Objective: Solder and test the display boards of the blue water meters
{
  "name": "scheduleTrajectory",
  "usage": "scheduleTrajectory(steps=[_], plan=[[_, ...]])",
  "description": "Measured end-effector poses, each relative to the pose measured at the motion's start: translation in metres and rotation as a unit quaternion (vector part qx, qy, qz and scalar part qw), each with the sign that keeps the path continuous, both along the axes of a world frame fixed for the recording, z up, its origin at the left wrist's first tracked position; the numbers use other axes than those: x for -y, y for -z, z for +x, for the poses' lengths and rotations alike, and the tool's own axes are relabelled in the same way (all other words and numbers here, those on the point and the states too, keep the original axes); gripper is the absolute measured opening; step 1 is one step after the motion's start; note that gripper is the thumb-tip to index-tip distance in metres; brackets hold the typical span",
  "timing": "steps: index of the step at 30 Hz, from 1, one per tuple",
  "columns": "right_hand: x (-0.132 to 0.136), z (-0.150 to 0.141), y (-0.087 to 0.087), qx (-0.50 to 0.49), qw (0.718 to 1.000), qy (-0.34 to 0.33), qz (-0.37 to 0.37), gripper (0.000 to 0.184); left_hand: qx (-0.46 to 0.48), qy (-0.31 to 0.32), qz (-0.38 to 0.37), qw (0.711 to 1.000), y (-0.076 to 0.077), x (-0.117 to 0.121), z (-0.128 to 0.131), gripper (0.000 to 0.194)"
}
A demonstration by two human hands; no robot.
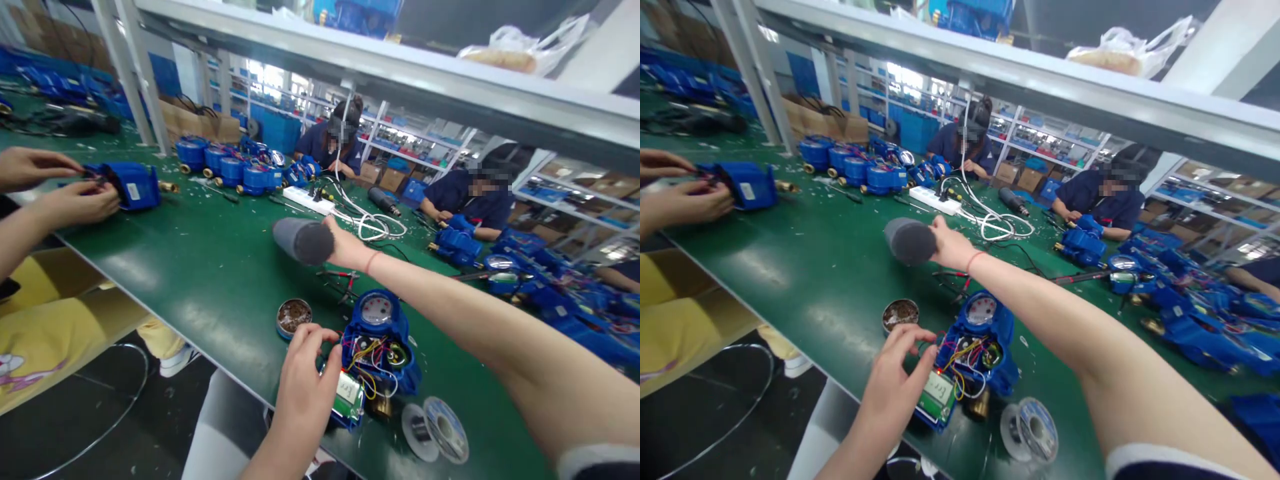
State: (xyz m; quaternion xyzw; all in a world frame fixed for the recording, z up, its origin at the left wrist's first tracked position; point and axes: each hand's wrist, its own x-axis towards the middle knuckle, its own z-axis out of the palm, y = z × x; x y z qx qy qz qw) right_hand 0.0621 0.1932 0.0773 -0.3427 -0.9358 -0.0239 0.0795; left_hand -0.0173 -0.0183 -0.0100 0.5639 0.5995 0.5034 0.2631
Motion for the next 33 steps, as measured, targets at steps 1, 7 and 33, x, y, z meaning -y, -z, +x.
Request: scheduleTrajectory(steps=[1,7,33], plan=[[-0.003,-0.011,0.014,0.017,1.0,0.011,-0.003,0.033,0.001,0.006,-0.007,1.0,0.002,0.0,-0.001,0.013],[-0.008,-0.049,0.058,0.067,0.995,0.068,-0.003,0.034,0.014,0.032,-0.027,0.999,0.012,-0.002,-0.007,0.012],[-0.005,0.001,-0.001,0.012,0.998,0.018,-0.059,0.024,-0.123,0.069,0.018,0.99,-0.003,-0.016,-0.002,0.008]])
